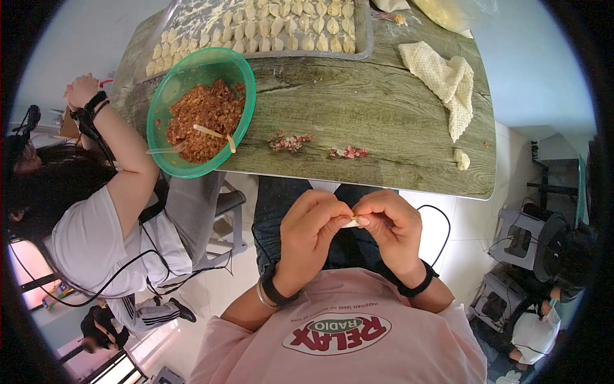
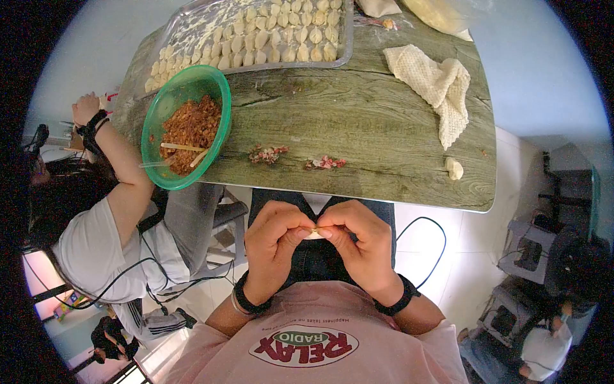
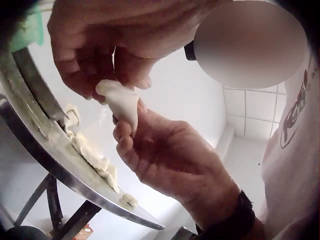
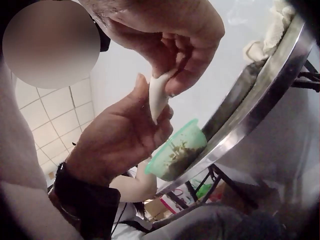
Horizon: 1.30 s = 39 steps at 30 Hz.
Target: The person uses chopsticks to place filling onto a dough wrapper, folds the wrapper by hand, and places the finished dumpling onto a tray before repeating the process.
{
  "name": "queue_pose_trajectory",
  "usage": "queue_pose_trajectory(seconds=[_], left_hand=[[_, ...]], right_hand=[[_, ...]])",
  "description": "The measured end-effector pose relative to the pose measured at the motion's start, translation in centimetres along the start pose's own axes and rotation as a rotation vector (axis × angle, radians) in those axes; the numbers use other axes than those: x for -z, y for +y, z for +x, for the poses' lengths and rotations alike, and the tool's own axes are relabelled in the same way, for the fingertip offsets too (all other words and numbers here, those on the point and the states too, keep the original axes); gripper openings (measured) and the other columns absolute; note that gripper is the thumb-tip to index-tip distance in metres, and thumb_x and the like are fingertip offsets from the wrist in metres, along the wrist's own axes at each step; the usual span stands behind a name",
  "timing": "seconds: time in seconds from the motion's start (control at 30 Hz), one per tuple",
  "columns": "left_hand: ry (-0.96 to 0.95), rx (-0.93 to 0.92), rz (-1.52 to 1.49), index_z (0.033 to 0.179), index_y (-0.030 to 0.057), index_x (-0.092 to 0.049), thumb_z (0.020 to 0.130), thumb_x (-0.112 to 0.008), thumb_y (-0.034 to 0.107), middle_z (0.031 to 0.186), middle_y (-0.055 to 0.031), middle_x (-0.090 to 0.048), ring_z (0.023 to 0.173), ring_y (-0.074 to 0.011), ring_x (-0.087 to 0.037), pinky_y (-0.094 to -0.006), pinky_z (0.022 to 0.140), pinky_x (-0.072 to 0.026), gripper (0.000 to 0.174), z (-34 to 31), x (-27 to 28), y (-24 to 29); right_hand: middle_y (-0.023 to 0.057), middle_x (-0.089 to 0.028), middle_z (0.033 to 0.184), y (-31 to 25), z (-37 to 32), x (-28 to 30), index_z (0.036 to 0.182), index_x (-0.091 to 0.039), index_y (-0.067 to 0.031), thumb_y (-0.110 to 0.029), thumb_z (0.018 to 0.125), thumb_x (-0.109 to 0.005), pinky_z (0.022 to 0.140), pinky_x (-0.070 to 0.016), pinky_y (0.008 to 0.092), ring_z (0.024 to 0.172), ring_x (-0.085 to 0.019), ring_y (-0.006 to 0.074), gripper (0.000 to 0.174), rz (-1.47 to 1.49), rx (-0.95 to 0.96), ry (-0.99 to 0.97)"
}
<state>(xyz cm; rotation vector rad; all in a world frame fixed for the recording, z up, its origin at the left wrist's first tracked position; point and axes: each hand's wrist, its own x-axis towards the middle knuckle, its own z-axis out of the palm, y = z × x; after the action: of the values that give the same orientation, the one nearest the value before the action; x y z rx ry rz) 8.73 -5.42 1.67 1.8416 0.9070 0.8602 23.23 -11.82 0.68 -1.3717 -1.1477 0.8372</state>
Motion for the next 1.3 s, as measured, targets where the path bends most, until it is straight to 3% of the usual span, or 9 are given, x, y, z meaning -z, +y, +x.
queue_pose_trajectory(seconds=[0.27, 0.33, 0.43, 0.6, 0.67, 0.87, 1.13, 1.3], left_hand=[[-0.018, 0.000, -0.082, 0.082, 0.0031, -0.062, 0.073, -0.068, 0.002, 0.082, -0.0079, -0.058, 0.075, -0.0177, -0.057, -0.0250, 0.063, -0.0441, 0.011, 0.0, 0.0, -0.2], [-0.001, 0.032, -0.089, 0.083, 0.0030, -0.062, 0.073, -0.068, 0.003, 0.081, -0.0076, -0.058, 0.075, -0.0173, -0.057, -0.0253, 0.064, -0.0441, 0.012, 0.1, 0.3, 0.0], [0.016, 0.064, -0.097, 0.086, 0.0029, -0.061, 0.074, -0.068, 0.003, 0.081, -0.0071, -0.058, 0.075, -0.0165, -0.057, -0.0256, 0.064, -0.0441, 0.013, -0.1, 0.3, -0.1], [0.003, 0.188, -0.212, 0.087, 0.0027, -0.061, 0.076, -0.066, 0.003, 0.081, -0.0069, -0.058, 0.073, -0.0160, -0.056, -0.0255, 0.064, -0.0435, 0.012, 0.0, 0.0, 0.0], [-0.029, 0.020, -0.109, 0.086, 0.0027, -0.061, 0.076, -0.066, 0.002, 0.081, -0.0068, -0.058, 0.073, -0.0156, -0.056, -0.0247, 0.063, -0.0434, 0.011, 0.2, 0.0, -0.4], [0.004, 0.026, -0.077, 0.084, 0.0026, -0.061, 0.076, -0.065, 0.002, 0.077, -0.0065, -0.057, 0.068, -0.0169, -0.056, -0.0257, 0.058, -0.0432, 0.008, 0.2, 0.0, -0.4], [-0.032, 0.030, -0.087, 0.082, 0.0031, -0.062, 0.075, -0.066, 0.003, 0.080, -0.0064, -0.057, 0.072, -0.0168, -0.055, -0.0253, 0.062, -0.0431, 0.008, 0.2, -0.1, -0.2], [-0.055, -0.043, -0.093, 0.082, 0.0032, -0.061, 0.074, -0.066, 0.002, 0.080, -0.0064, -0.058, 0.072, -0.0182, -0.056, -0.0262, 0.064, -0.0440, 0.009, 0.3, 0.1, -0.4]], right_hand=[[0.0080, -0.059, 0.082, -0.2, 0.1, -0.1, 0.086, -0.059, -0.0003, -0.003, 0.079, -0.063, 0.065, -0.0458, 0.0264, 0.075, -0.057, 0.0172, 0.008, -0.022, 0.029, -0.013], [0.0068, -0.059, 0.084, -0.8, -0.1, -0.4, 0.090, -0.058, 0.0005, -0.004, 0.083, -0.061, 0.066, -0.0465, 0.0249, 0.075, -0.057, 0.0130, 0.009, 0.207, -0.161, 0.050], [0.0055, -0.059, 0.085, -0.4, -0.1, -0.3, 0.091, -0.058, 0.0015, -0.004, 0.085, -0.058, 0.066, -0.0467, 0.0231, 0.074, -0.056, 0.0100, 0.008, 0.330, -0.292, 0.040], [0.0055, -0.058, 0.083, 0.4, -0.2, -0.2, 0.089, -0.058, 0.0017, -0.004, 0.086, -0.058, 0.064, -0.0462, 0.0219, 0.071, -0.056, 0.0103, 0.006, 0.301, -0.229, 0.011], [0.0054, -0.058, 0.083, 0.4, -0.1, -0.1, 0.088, -0.057, 0.0016, -0.004, 0.086, -0.058, 0.064, -0.0461, 0.0219, 0.071, -0.056, 0.0102, 0.006, 0.279, -0.206, -0.003], [0.0056, -0.058, 0.083, 0.3, 0.0, -0.1, 0.086, -0.059, 0.0011, -0.004, 0.083, -0.061, 0.067, -0.0449, 0.0234, 0.075, -0.055, 0.0122, 0.006, 0.214, -0.147, -0.021], [0.0056, -0.056, 0.085, 0.2, 0.3, 0.3, 0.085, -0.059, -0.0009, -0.006, 0.081, -0.064, 0.070, -0.0442, 0.0241, 0.078, -0.054, 0.0128, 0.009, 0.019, -0.018, -0.047], [0.0045, -0.054, 0.086, -0.5, 0.2, 0.2, 0.087, -0.059, -0.0015, -0.006, 0.082, -0.063, 0.071, -0.0438, 0.0241, 0.079, -0.054, 0.0124, 0.008, 0.256, -0.218, -0.031]])
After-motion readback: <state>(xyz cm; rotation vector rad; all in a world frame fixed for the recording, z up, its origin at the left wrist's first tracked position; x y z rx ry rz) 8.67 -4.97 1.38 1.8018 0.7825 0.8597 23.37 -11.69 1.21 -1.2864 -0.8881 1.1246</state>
